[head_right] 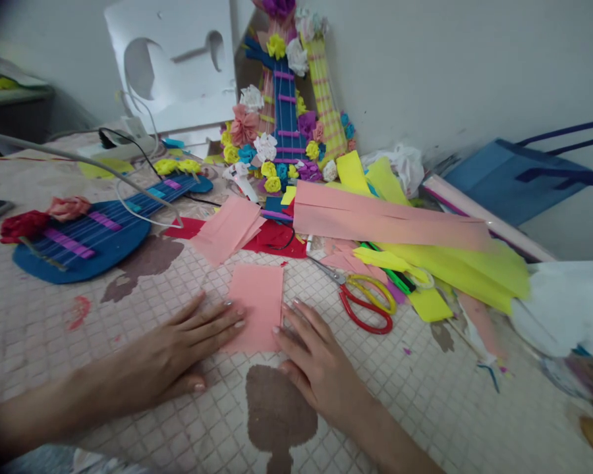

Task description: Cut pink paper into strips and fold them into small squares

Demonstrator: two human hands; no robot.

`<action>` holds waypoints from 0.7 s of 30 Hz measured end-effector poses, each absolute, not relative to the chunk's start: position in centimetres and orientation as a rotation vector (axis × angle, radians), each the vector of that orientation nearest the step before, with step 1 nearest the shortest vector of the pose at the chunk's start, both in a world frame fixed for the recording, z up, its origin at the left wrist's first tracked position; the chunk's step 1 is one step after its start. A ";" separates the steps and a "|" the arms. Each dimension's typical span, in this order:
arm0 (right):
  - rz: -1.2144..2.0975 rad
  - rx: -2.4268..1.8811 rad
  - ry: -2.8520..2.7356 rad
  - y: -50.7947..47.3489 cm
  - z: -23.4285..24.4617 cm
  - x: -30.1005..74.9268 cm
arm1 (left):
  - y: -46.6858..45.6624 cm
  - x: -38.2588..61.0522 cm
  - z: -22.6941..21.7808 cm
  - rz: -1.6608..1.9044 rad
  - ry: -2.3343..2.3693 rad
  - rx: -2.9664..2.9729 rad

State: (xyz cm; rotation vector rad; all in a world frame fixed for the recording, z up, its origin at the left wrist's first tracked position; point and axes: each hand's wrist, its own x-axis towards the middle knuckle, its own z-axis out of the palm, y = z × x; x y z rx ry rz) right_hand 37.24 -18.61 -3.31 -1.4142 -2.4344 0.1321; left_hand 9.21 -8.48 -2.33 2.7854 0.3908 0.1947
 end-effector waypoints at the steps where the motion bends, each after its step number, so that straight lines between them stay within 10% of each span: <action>1: 0.141 -1.410 -2.423 -18.7 -3.3 37.3 | -8.5 8.7 -2.3 0.190 0.411 2.783; 21: 0.100 -1.228 -2.496 -14.5 -1.6 35.6 | -5.6 10.1 -1.0 0.109 0.197 2.629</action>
